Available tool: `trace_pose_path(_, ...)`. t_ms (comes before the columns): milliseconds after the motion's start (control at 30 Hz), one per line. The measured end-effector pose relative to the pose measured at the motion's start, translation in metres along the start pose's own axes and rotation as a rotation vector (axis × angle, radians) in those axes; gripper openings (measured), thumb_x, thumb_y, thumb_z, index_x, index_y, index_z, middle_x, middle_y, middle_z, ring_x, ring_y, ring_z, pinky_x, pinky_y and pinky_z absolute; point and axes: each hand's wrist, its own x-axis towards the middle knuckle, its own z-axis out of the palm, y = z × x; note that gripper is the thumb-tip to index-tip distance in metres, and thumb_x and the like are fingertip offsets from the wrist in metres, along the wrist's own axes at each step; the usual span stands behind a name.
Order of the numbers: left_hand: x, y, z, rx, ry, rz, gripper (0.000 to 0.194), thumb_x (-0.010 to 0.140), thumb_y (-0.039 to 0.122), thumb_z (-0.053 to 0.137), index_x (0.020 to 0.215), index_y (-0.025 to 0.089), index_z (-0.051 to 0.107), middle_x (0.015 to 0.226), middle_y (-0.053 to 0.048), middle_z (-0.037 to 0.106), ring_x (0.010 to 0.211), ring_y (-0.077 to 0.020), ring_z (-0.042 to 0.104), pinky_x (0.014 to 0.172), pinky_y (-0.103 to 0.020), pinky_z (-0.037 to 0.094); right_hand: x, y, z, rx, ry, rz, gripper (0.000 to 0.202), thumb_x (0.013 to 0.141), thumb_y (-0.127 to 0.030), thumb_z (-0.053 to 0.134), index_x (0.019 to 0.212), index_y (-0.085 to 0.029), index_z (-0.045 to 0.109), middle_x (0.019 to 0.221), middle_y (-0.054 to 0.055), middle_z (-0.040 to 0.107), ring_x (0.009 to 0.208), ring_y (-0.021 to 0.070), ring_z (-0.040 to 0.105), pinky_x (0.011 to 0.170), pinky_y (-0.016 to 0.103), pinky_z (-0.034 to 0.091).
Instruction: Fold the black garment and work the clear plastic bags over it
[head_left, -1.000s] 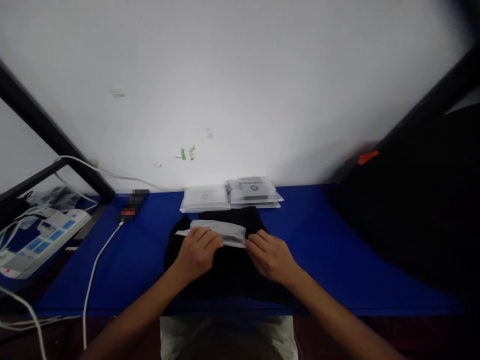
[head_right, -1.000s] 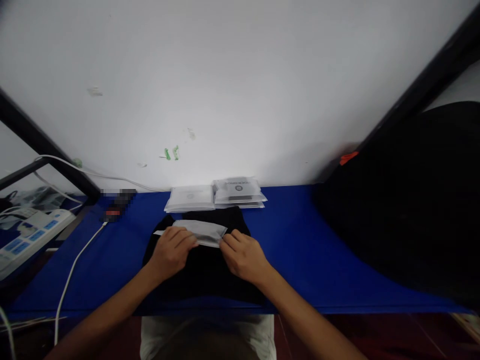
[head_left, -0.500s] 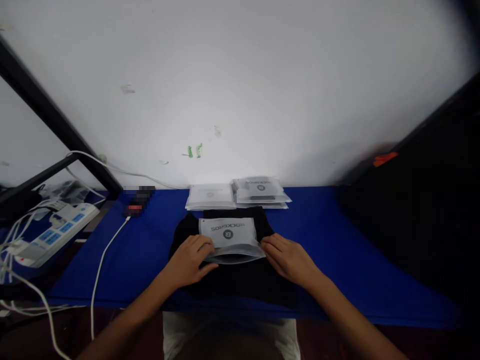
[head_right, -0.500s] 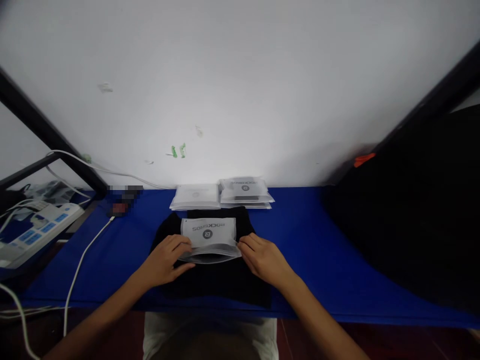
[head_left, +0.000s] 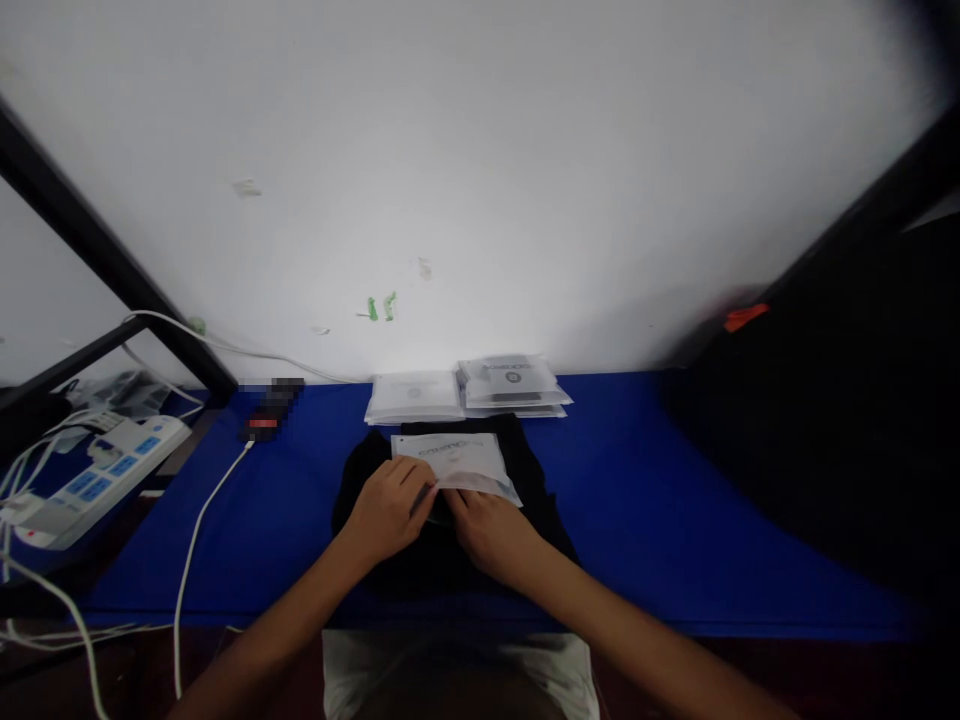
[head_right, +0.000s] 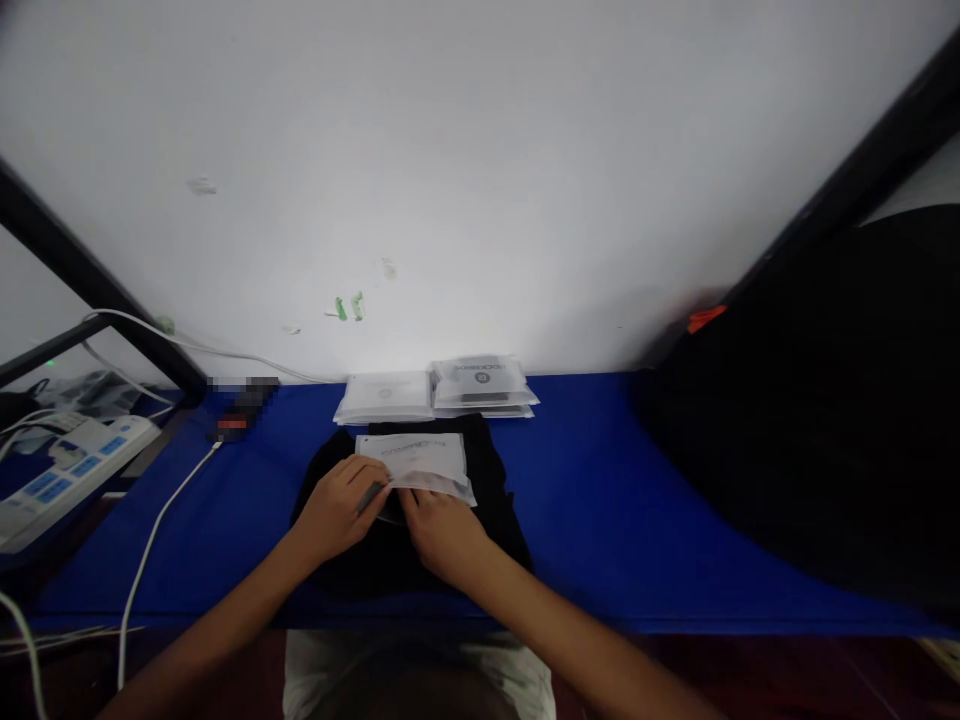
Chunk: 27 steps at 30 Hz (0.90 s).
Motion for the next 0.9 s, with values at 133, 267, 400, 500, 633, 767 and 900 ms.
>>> trace_pose_path(133, -0.006, -0.002, 0.007, -0.03, -0.124, -0.064, 0.041, 0.079, 0.006, 0.053, 0.119, 0.016, 0.053, 0.132, -0.015, 0.055, 0.124, -0.0284, 0.051, 0.104, -0.049, 0.044, 0.015, 0.008, 0.01, -0.161, -0.008, -0.009, 0.039, 0.086, -0.006, 0.05, 0.125, -0.009, 0.057, 0.119, 0.022, 0.065, 0.104, 0.0307, 0.065, 0.089, 0.045, 0.053)
trace_pose_path(267, -0.013, -0.01, 0.017, -0.026, -0.257, -0.112, 0.079, 0.066, -0.006, 0.044, 0.142, 0.016, 0.039, 0.147, -0.015, 0.044, 0.138, -0.0282, 0.039, 0.111, -0.054, 0.036, 0.012, 0.015, 0.002, -0.19, 0.156, -0.184, 0.027, 0.09, -0.009, 0.049, 0.113, -0.01, 0.063, 0.102, 0.016, 0.072, 0.088, 0.0243, 0.068, 0.076, 0.036, 0.055)
trace_pose_path(400, -0.011, -0.025, 0.008, -0.077, -0.204, -0.056, 0.072, 0.069, -0.006, 0.038, 0.135, 0.02, 0.05, 0.134, -0.01, 0.059, 0.128, -0.0228, 0.052, 0.111, -0.05, 0.039, -0.008, 0.012, -0.017, -0.085, 0.499, -0.578, 0.023, 0.093, -0.012, 0.047, 0.104, -0.014, 0.067, 0.101, 0.009, 0.073, 0.095, 0.0195, 0.065, 0.081, 0.034, 0.051)
trace_pose_path(500, 0.003, -0.043, -0.007, -0.045, -0.065, -0.007, 0.065, 0.075, -0.004, 0.037, 0.132, 0.021, 0.054, 0.131, -0.008, 0.062, 0.126, -0.0205, 0.054, 0.113, -0.048, 0.036, -0.021, 0.01, -0.027, -0.025, 0.641, -0.731, 0.023, 0.092, -0.014, 0.049, 0.101, -0.016, 0.07, 0.106, 0.005, 0.072, 0.101, 0.0186, 0.063, 0.09, 0.035, 0.048)
trace_pose_path(633, 0.037, -0.083, -0.013, 0.062, 0.052, -0.109, 0.057, 0.082, 0.0, 0.034, 0.132, 0.02, 0.054, 0.137, -0.007, 0.058, 0.131, -0.019, 0.049, 0.116, -0.048, 0.031, -0.025, 0.015, -0.031, -0.03, 0.616, -0.717, 0.025, 0.093, -0.014, 0.048, 0.101, -0.019, 0.071, 0.108, 0.004, 0.073, 0.104, 0.0174, 0.063, 0.097, 0.034, 0.046)
trace_pose_path(767, 0.068, -0.129, 0.0, 0.092, -0.161, -0.272, 0.044, 0.086, 0.012, 0.041, 0.126, 0.016, 0.059, 0.139, -0.011, 0.056, 0.134, -0.0235, 0.046, 0.114, -0.048, 0.032, -0.023, 0.024, -0.028, -0.013, 0.523, -0.665, 0.026, 0.095, -0.012, 0.046, 0.105, -0.017, 0.069, 0.112, 0.004, 0.072, 0.108, 0.0167, 0.063, 0.102, 0.033, 0.047)
trace_pose_path(900, 0.08, -0.144, 0.006, 0.064, -0.33, -0.268, 0.043, 0.084, 0.042, 0.06, 0.118, 0.016, 0.063, 0.134, -0.014, 0.06, 0.131, -0.0307, 0.049, 0.11, -0.049, 0.036, -0.027, 0.034, -0.023, -0.01, 0.397, -0.599, 0.026, 0.095, -0.01, 0.047, 0.114, -0.016, 0.065, 0.122, 0.005, 0.068, 0.115, 0.0161, 0.06, 0.105, 0.036, 0.046)
